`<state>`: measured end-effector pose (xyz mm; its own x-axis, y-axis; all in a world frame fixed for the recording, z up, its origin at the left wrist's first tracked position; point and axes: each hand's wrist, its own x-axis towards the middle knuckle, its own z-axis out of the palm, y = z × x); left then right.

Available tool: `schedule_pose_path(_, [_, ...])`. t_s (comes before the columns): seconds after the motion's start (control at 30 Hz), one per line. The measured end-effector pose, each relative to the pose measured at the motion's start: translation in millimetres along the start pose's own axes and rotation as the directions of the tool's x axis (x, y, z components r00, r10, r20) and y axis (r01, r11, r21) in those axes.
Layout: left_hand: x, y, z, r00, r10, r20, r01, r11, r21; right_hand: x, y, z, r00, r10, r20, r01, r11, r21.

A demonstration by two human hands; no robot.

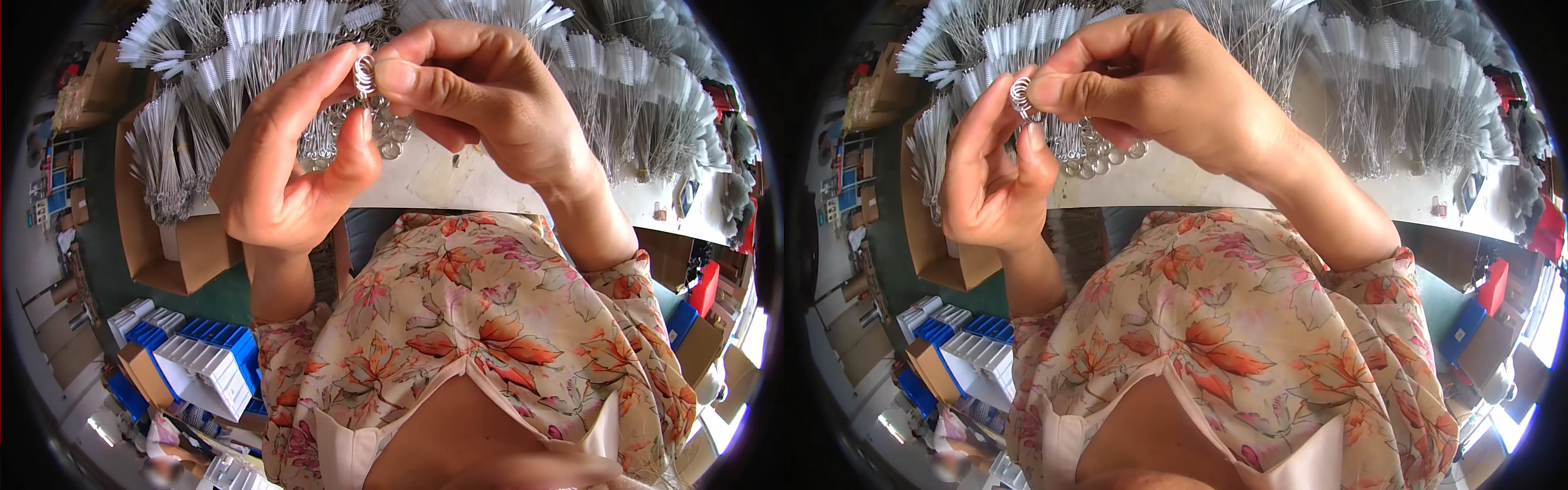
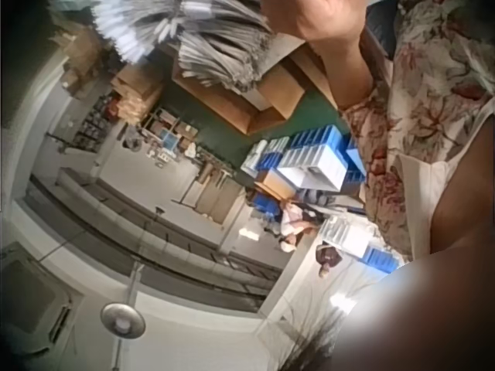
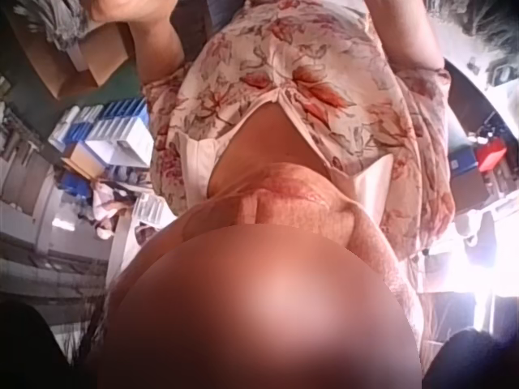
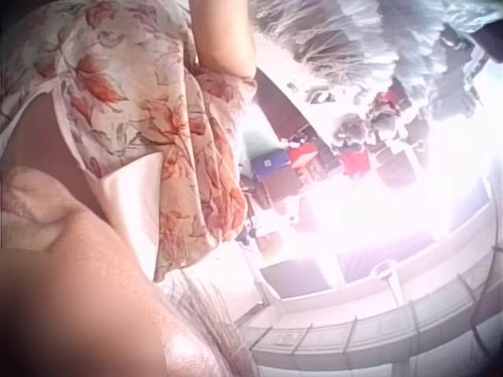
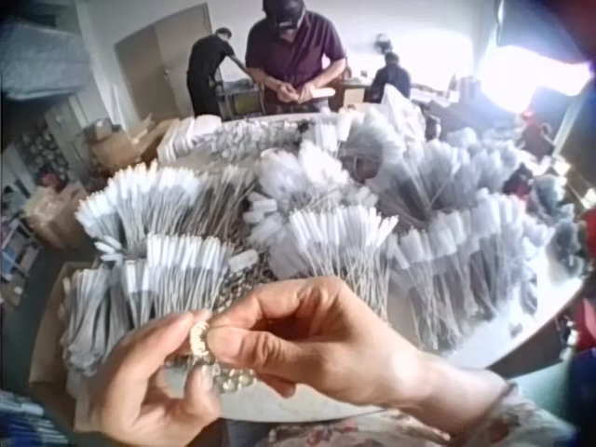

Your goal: Assembling small white brushes onto metal rings and organizing them.

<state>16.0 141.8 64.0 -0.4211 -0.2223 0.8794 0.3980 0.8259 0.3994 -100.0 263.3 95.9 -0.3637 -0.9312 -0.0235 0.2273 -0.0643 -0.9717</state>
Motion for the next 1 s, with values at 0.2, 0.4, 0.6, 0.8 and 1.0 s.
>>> schedule_pose_path(0.2, [-2,4,-10,0.978,-0.187,0.088,0.2,0.965,-0.172,14,-20,-18,0.955,0.149,0.258,-0.129,0.987,-0.091])
schedule_pose_path(0.4, [-6,6,-6,0.999,0.011,0.036,-0.008,0.996,-0.092,5,-20,-15,0.947,0.193,0.256,-0.177,0.981,-0.085])
schedule_pose_path(0.6, [-10,12,-11,0.952,-0.278,0.129,0.302,0.922,-0.242,-2,7,-12,0.992,-0.078,0.095,0.096,0.973,-0.208])
schedule_pose_path(0.8, [-15,5,-8,0.983,-0.124,0.137,0.13,0.991,-0.041,5,16,-18,0.941,0.24,0.236,-0.292,0.931,0.218])
schedule_pose_path(1.0, [-24,8,-3,0.878,-0.475,0.064,0.459,0.796,-0.395,1,26,-7,0.995,0.027,0.098,-0.021,0.998,-0.061])
